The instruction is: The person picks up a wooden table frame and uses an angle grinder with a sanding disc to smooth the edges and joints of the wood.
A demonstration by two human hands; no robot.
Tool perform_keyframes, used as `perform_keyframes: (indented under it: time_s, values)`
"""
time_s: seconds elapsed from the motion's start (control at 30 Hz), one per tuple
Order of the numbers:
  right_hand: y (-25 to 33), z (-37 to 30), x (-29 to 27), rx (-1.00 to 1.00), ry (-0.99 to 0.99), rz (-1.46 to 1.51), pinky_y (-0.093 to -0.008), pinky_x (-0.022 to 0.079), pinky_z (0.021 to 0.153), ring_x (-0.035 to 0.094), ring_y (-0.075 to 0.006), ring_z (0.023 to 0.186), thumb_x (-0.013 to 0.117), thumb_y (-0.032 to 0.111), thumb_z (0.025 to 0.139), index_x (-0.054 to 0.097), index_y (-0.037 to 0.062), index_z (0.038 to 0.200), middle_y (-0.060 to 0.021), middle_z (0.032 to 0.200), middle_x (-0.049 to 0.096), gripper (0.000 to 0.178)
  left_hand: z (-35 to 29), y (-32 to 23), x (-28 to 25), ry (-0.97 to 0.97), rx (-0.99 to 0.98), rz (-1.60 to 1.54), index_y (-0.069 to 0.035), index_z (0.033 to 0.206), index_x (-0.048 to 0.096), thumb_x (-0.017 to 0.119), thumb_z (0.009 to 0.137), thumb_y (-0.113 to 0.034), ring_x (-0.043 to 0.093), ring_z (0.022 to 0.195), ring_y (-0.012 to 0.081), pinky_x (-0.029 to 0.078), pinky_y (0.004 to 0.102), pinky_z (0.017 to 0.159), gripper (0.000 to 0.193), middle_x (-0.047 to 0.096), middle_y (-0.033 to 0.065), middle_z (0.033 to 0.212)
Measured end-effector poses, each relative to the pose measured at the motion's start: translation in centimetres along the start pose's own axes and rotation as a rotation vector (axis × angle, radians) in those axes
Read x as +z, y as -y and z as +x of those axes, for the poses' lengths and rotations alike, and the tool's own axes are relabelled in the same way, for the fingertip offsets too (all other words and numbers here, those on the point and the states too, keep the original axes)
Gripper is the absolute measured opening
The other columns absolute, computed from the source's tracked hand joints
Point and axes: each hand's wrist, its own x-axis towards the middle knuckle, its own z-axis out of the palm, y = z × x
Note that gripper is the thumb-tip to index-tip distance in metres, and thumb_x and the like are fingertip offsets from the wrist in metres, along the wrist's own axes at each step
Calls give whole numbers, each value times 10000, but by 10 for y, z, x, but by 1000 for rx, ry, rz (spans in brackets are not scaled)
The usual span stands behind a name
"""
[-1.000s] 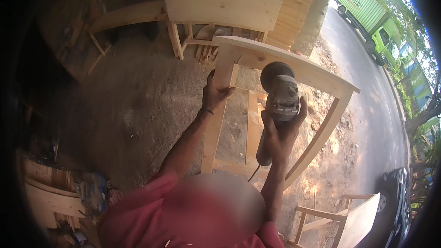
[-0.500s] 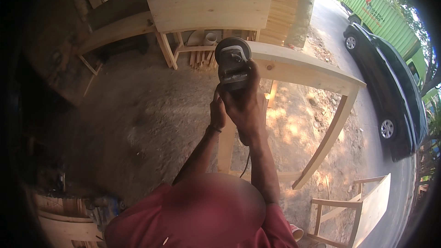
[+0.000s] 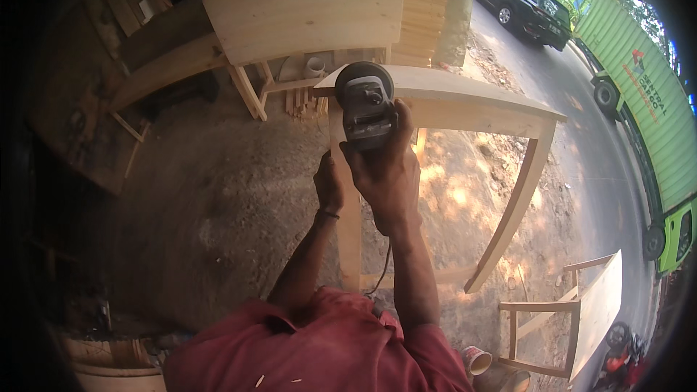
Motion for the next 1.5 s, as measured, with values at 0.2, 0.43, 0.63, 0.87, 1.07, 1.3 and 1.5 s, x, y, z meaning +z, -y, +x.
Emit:
perform_keyframes:
  time_s: [0.2, 0.43, 0.63, 0.87, 1.07, 1.3, 1.5]
  values:
    - [-9, 1, -30, 65, -85, 38, -459, 531, 899, 667, -365, 1044, 802, 240, 802, 204, 103, 1524, -263, 1178, 642, 948, 2, -2, 0, 13, -13, 45, -38, 1344, 543, 300, 1072, -443, 630, 1150, 390, 494, 434, 949, 545, 643, 228, 1253]
    - [-44, 5, -63, 59, -207, -25, -452, 436, 1032, 561, -346, 1212, 785, 246, 835, 201, 108, 1548, -259, 1319, 553, 932, 0, -5, 1, 9, -5, 30, -30, 1331, 549, 317, 1078, -392, 639, 1139, 363, 486, 409, 954, 499, 655, 215, 1230]
    - [-57, 10, -83, 71, -414, -79, -449, 385, 1093, 488, -356, 1308, 761, 250, 865, 210, 121, 1546, -241, 1439, 456, 885, 2, 5, 4, -7, -32, -51, -16, 1315, 566, 339, 1079, -390, 651, 1126, 322, 491, 388, 942, 498, 671, 202, 1207]
    - [-19, -6, -31, 117, -185, -42, -459, 501, 942, 636, -380, 1091, 792, 293, 829, 166, 112, 1548, -275, 1223, 606, 970, -2, 1, 2, -2, -38, -133, 1, 1289, 583, 333, 1079, -430, 654, 1093, 274, 493, 370, 931, 541, 681, 194, 1184]
    - [2, -8, 18, 19, -23, -18, -481, 568, 815, 711, -427, 947, 780, 278, 829, 84, 79, 1536, -302, 1070, 683, 1012, -1, 18, 5, -26, -55, -261, 13, 1283, 595, 313, 1078, -466, 646, 1095, 273, 497, 372, 929, 593, 686, 178, 1182]
    - [13, -7, 34, -36, 85, -155, -505, 552, 737, 680, -489, 848, 784, 287, 810, 68, 52, 1532, -308, 967, 679, 1043, 5, 36, 8, -36, -14, -191, -7, 1293, 592, 342, 1068, -488, 653, 1100, 254, 508, 394, 923, 587, 686, 183, 1176]
    - [1, -9, 21, 48, 72, -158, -483, 561, 801, 691, -473, 937, 784, 273, 809, 73, 60, 1536, -303, 1068, 680, 1039, -2, 10, 3, -36, -22, -34, -7, 1228, 624, 374, 1049, -486, 670, 1052, 285, 520, 417, 886, 569, 694, 197, 1132]
